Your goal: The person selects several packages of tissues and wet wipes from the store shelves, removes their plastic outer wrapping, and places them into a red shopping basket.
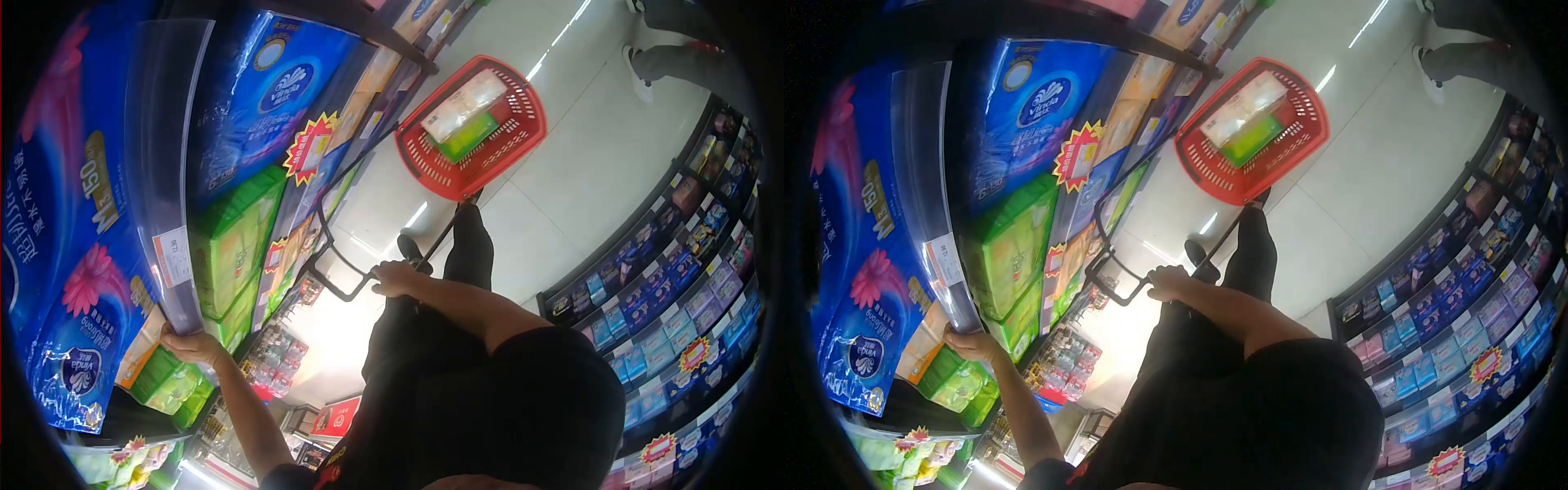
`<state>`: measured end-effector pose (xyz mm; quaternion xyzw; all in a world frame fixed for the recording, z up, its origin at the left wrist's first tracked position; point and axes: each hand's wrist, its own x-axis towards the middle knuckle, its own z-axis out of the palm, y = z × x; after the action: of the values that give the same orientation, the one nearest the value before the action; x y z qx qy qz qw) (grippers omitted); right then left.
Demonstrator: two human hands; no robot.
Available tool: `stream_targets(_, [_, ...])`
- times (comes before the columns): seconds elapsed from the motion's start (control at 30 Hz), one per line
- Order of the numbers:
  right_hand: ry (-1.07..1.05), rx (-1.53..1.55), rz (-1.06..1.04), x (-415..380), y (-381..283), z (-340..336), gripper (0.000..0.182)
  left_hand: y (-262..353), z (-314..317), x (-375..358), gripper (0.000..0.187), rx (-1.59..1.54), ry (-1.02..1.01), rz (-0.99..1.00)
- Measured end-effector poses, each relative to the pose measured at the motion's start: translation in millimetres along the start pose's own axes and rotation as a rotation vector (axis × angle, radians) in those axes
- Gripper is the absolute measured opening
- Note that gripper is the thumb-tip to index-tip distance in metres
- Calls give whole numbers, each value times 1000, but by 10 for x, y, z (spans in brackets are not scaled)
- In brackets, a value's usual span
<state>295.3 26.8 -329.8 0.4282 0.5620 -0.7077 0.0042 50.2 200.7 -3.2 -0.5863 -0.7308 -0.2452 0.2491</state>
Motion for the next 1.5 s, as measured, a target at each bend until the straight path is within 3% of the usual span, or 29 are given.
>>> stream_targets(0.1, [61, 98, -129, 166, 188, 34, 47, 2, -5, -2, 54, 4, -17, -7])
stream_targets(0.17, [154, 151, -86, 406, 555, -81, 46, -9, -9, 0, 55, 46, -22, 14])
stream_targets(0.2, [268, 55, -214, 907, 1180, 177, 44, -37, -5, -5, 56, 87, -20, 37])
stream_targets(0.23, [377, 86, -200, 1200, 1664, 226, 40, -63, 8, -2, 56, 129, -21, 61])
stream_targets(0.3, [529, -413, -244, 788, 1938, -450, 25, -42, 24, -9, 56, 13, -15, -34])
stream_targets(0.37, [643, -84, 249, 608, 1951, -989, 26, -64, 52, -11, 56, -51, -14, -89])
stream_targets(0.43, [708, -171, 184, 813, 2540, -1173, 28, -147, 45, -12, 56, -61, -7, -106])
stream_targets(0.47, [707, -132, 210, 822, 2627, -1326, 32, -277, 38, -1, 56, 20, 8, -18])
stream_targets(0.53, [642, 118, 354, 773, 2523, -1626, 41, -562, 19, 27, 57, 183, 40, 167])
stream_targets(0.63, [623, 311, 354, 813, 2389, -1773, 52, -68, 77, -44, 57, 11, 16, -146])
stream_targets(0.73, [653, 429, 270, 953, 2326, -1711, 56, -403, 38, -9, 56, 197, 52, 84])
stream_targets(0.77, [659, 486, 293, 1048, 2319, -1663, 57, -404, 20, 1, 55, 93, 55, -65])
stream_targets(0.8, [665, 541, 315, 1150, 2337, -1600, 57, -374, 13, -17, 56, 157, 56, -58])
stream_targets(0.87, [723, 680, 388, 1531, 2572, -1385, 58, -334, 6, -52, 56, 281, 60, -46])
stream_targets(0.9, [753, 746, 410, 1745, 2724, -1296, 55, -227, 49, -33, 55, 96, 89, -140])
stream_targets(1.0, [829, 973, 443, 2161, 2992, -1125, 40, -391, 7, 20, 51, 5, 112, -193])
stream_targets(1.07, [830, 1189, 449, 1968, 2729, -1303, 34, -637, -91, 47, 56, 254, 89, 53])
stream_targets(1.13, [824, 1319, 423, 1779, 2435, -1528, 30, -718, -122, 51, 60, 362, 85, 145])
stream_targets(1.2, [841, 1337, 369, 1781, 2346, -1617, 28, -651, -102, 23, 63, 331, 99, 83])
stream_targets(1.23, [814, 1407, 267, 1886, 2452, -1566, 28, -651, -88, 31, 56, -36, 84, -85])
stream_targets(1.33, [740, 1452, 102, 2143, 2646, -1508, 28, -1068, -310, 128, 50, 776, 92, 418])
stream_targets(1.43, [680, 1273, 210, 2431, 2845, -1432, 28, -914, -269, 45, 49, 688, 63, 315])
stream_targets(1.5, [660, 1436, 380, 2253, 2568, -1577, 28, -782, -190, 21, 43, 603, 81, 294])
